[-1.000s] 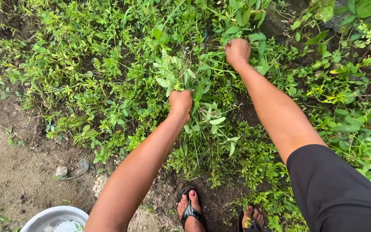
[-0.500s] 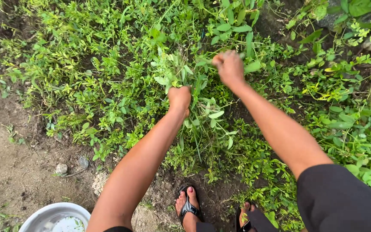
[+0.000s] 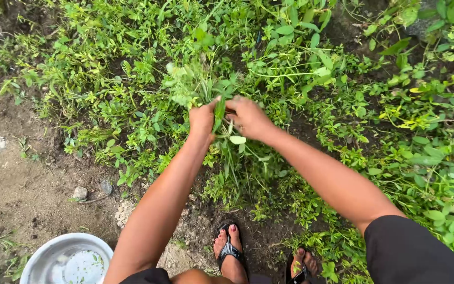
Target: Harvesting green leafy vegetables or herbs from a garden bed by hand.
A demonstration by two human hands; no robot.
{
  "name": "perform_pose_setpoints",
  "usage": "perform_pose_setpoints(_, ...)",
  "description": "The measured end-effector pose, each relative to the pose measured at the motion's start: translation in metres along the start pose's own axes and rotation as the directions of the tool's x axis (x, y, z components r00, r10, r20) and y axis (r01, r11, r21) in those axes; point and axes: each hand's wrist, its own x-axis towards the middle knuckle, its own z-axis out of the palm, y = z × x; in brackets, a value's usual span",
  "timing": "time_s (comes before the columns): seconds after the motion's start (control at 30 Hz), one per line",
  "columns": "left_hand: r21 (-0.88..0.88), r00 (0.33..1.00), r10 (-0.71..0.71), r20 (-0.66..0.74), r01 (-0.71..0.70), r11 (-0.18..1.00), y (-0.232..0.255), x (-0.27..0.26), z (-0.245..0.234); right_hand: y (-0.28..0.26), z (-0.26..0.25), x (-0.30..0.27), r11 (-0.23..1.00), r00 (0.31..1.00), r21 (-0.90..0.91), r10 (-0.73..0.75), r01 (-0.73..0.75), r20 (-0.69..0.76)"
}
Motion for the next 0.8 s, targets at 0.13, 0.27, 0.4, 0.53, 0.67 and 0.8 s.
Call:
perform_pose_setpoints(0.13, -0.018, 0.997, 0.074, -0.007, -0.074, 0.997, 0.012, 0.006, 0.008, 0.004, -0.043, 0.034, 0.995, 0.985, 0.073, -0.082, 0.071, 0.152)
perform_pose_setpoints(0.27, -0.006, 0.997, 0.080, -0.011, -0.080, 0.997, 0.013, 0.013, 0.014, 0.031, -0.058, 0.090, 0.953, 0.982, 0.250, 0.142, -0.169, 0.121)
perform_pose_setpoints(0.4, 0.111, 0.993, 0.101, -0.053, -0.095, 0.989, 0.011, 0.015, 0.013, 0.070, -0.031, 0.161, 0.989, 0.957, 0.093, 0.134, -0.114, -0.256)
perform_pose_setpoints(0.53, 0.220, 0.993, 0.016, -0.116, 0.010, 0.975, 0.031, -0.003, 0.015, 0.078, 0.003, 0.218, 0.983, 0.960, 0.174, -0.008, 0.059, -0.281)
perform_pose_setpoints(0.67, 0.064, 0.999, -0.035, -0.003, 0.035, 0.997, 0.035, -0.010, 0.009, 0.078, 0.040, 0.236, 0.982, 0.996, 0.186, 0.022, -0.006, -0.087)
perform_pose_setpoints(0.8, 0.099, 0.998, -0.058, -0.007, 0.059, 0.993, 0.026, 0.001, -0.001, 0.085, 0.047, 0.229, 0.967, 0.980, 0.196, 0.181, -0.162, -0.085)
